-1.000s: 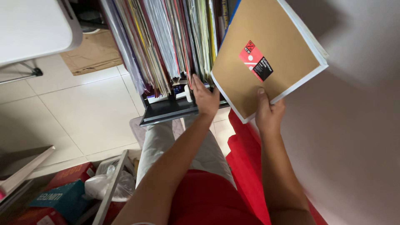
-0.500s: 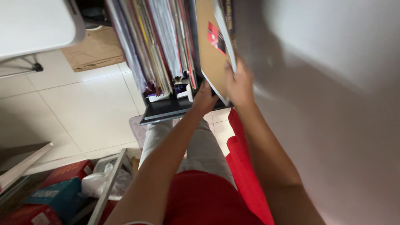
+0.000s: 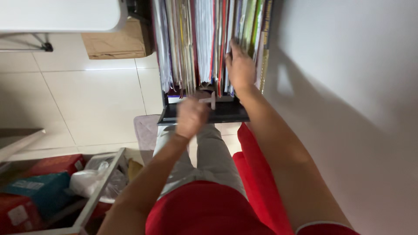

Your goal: The person organizes stationery by picking up folders, notebooks, and plastic-wrapped items from a chair and placing them into a drawer. They handle each item individually, arranging them neatly inside the drawer.

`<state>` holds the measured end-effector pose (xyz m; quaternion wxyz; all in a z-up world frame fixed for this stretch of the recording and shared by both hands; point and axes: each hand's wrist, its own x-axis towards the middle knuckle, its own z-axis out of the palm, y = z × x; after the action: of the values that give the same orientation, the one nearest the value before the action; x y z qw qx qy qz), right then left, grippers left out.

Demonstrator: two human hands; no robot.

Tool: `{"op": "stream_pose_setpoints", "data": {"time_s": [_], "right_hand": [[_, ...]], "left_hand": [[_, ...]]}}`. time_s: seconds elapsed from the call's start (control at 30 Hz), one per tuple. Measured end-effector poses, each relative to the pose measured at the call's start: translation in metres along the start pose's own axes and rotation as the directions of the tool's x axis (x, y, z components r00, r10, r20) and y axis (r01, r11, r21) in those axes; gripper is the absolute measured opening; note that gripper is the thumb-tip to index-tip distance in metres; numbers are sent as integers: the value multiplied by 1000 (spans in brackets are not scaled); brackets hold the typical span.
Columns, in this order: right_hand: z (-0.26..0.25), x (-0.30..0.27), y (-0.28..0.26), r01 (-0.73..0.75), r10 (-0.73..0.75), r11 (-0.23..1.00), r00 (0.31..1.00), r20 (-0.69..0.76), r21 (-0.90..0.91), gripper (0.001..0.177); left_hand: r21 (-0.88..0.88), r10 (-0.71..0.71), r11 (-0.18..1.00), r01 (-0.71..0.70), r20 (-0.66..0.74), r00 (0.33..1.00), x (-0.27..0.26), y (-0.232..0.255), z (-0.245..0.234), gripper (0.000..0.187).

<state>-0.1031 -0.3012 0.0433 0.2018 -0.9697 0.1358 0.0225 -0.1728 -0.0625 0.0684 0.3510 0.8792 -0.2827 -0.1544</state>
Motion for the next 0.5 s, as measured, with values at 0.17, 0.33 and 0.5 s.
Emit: {"op": "stream_pose_setpoints", "data": {"time_s": [0.17,0.33,0.5], "right_hand": [[-5,19,-6,-160,161,987,963,215,-23,42],[-1,33,6,-43,49,997,992,115,-58,40],[12,42,5,-35,48,992,993,110,-119,42]], "left_hand": [[245,-315,906,345,-154,937,28,-55,-33,70],[355,-287,895,269,-2,958,58,-97,-26,72],[381,-343,877,293,69,937,67,-100,-25,73]]}}
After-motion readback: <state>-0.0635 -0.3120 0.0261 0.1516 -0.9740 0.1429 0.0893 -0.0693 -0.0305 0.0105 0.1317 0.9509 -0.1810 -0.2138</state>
